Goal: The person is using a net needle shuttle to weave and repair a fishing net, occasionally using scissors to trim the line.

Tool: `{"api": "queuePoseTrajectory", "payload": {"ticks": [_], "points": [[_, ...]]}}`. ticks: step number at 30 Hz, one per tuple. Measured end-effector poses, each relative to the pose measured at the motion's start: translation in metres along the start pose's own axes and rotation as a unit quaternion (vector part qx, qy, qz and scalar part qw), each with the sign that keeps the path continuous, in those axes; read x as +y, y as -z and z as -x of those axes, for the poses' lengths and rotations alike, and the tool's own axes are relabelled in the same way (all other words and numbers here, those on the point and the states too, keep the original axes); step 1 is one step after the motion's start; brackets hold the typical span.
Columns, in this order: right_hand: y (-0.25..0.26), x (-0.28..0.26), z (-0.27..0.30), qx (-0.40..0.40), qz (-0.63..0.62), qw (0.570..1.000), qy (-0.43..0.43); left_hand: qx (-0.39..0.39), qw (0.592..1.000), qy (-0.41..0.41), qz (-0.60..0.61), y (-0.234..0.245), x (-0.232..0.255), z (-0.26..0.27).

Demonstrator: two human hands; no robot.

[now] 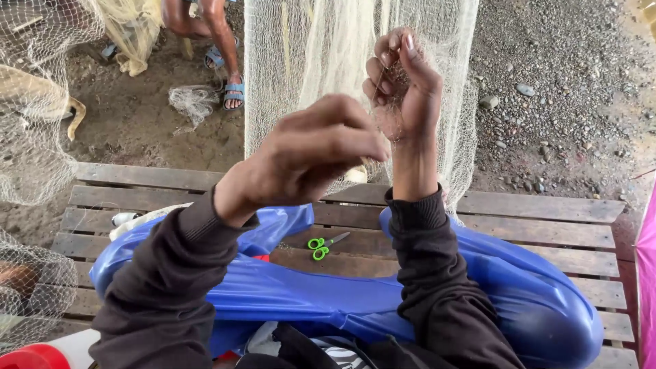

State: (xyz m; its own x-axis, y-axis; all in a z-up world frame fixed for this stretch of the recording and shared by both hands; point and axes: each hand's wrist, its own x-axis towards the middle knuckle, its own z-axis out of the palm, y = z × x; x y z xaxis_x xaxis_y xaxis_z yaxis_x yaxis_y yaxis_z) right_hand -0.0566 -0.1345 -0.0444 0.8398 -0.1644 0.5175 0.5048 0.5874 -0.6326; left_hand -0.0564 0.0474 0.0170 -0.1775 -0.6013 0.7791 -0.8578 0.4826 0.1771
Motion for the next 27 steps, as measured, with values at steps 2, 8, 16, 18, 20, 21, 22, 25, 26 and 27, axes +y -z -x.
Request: {"api": "queuePoseTrajectory", "payload": {"ticks": [2, 8, 16, 18, 20, 21, 22, 25, 26, 27], "points": [[0.002, 0.003, 0.0, 0.006, -0.036, 0.999, 0.006, 0.032, 0.992, 0.075, 0.094, 0.008, 0.005, 0.005], [0.011, 0.009, 0.002, 0.001, -0.064, 0.998, -0.005, -0.159, 0.877, 0.299, -0.341, 0.027, 0.013, 0.003], [0.011, 0.007, -0.001, 0.014, -0.073, 0.997, -0.009, -0.167, 0.904, 0.236, -0.316, 0.035, -0.002, 0.039], [0.012, 0.007, -0.001, -0.003, -0.111, 0.994, -0.015, -0.131, 0.922, 0.214, -0.296, 0.036, -0.009, 0.045], [0.009, 0.005, 0.0, 0.012, -0.103, 0.994, -0.02, -0.012, 0.959, 0.2, -0.2, 0.036, -0.012, 0.045], [0.007, 0.006, -0.001, 0.011, -0.103, 0.994, -0.02, -0.012, 0.959, 0.2, -0.2, 0.038, -0.014, 0.046], [0.005, 0.006, 0.0, 0.01, -0.109, 0.994, -0.024, 0.004, 0.96, 0.193, -0.202, 0.039, -0.015, 0.048], [0.001, 0.004, 0.0, 0.005, -0.115, 0.993, -0.027, 0.023, 0.949, 0.188, -0.251, 0.043, -0.018, 0.053], [0.0, 0.004, 0.0, 0.0, -0.116, 0.993, -0.027, 0.027, 0.935, 0.189, -0.298, 0.045, -0.018, 0.055], [-0.001, 0.004, 0.0, 0.0, -0.117, 0.993, -0.027, 0.026, 0.935, 0.189, -0.298, 0.045, -0.017, 0.055]]}}
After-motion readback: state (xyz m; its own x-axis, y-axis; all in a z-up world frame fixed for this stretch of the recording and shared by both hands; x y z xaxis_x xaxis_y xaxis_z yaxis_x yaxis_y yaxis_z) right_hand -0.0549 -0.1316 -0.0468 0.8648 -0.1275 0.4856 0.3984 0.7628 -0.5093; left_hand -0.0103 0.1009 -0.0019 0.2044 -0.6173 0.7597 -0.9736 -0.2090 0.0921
